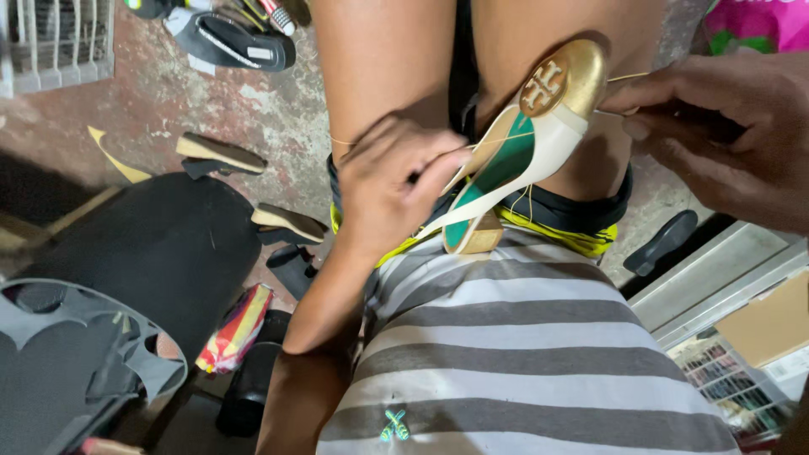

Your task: The person stitches the sole of a gold-colored shoe using a needle and thread, pulling the thread through the holes to secure the components.

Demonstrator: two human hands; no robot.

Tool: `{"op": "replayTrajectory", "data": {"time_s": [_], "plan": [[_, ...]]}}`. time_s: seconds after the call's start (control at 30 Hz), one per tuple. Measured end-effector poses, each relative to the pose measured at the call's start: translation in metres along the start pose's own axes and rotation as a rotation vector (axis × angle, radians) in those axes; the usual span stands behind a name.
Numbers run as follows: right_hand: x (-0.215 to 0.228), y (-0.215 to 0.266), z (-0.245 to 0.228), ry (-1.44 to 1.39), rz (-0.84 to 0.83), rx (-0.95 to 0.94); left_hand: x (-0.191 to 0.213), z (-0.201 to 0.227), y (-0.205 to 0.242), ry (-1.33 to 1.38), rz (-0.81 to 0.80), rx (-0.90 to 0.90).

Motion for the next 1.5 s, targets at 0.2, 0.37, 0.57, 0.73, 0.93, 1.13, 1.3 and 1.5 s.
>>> {"op": "replayTrajectory", "data": {"time_s": [0.2, 0.37, 0.57, 0.73, 0.93, 1.13, 1.3, 1.5], "plan": [[0.018, 0.009, -0.023, 0.064, 0.297, 0.261, 0.010, -0.037, 0.032, 1.367, 0.239, 0.447], [0.014, 0.006, -0.018, 0.173, 0.206, 0.034, -0.036, -0.050, 0.033, 1.190, 0.090, 0.756], [0.018, 0.009, -0.020, 0.166, 0.255, 0.116, -0.080, -0.055, 0.033, 1.135, -0.040, 1.083], [0.026, 0.006, -0.033, 0.069, 0.404, 0.337, -0.091, -0.064, 0.029, 1.300, 0.013, 1.235], [0.020, -0.018, -0.039, 0.159, 0.274, 0.336, -0.094, -0.082, 0.038, 1.402, 0.121, 1.293], [0.017, -0.030, -0.042, 0.262, 0.186, 0.336, -0.094, -0.093, 0.038, 1.451, 0.123, 1.242], [0.019, -0.035, -0.045, 0.295, 0.141, 0.319, -0.094, -0.087, 0.032, 1.525, 0.104, 1.236], [0.017, -0.035, -0.050, 0.356, 0.131, 0.297, -0.092, -0.082, 0.027, 1.511, 0.132, 1.236]]}}
Point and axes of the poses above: each hand's wrist, its own y-axis away from the middle knuckle, its own x-axis out of the back of the hand, z = x × y, the point moved 6 cm from there along -y, towards the middle knuckle, and after that the axes turned 11 degrees about y, right-handed, at the moved point
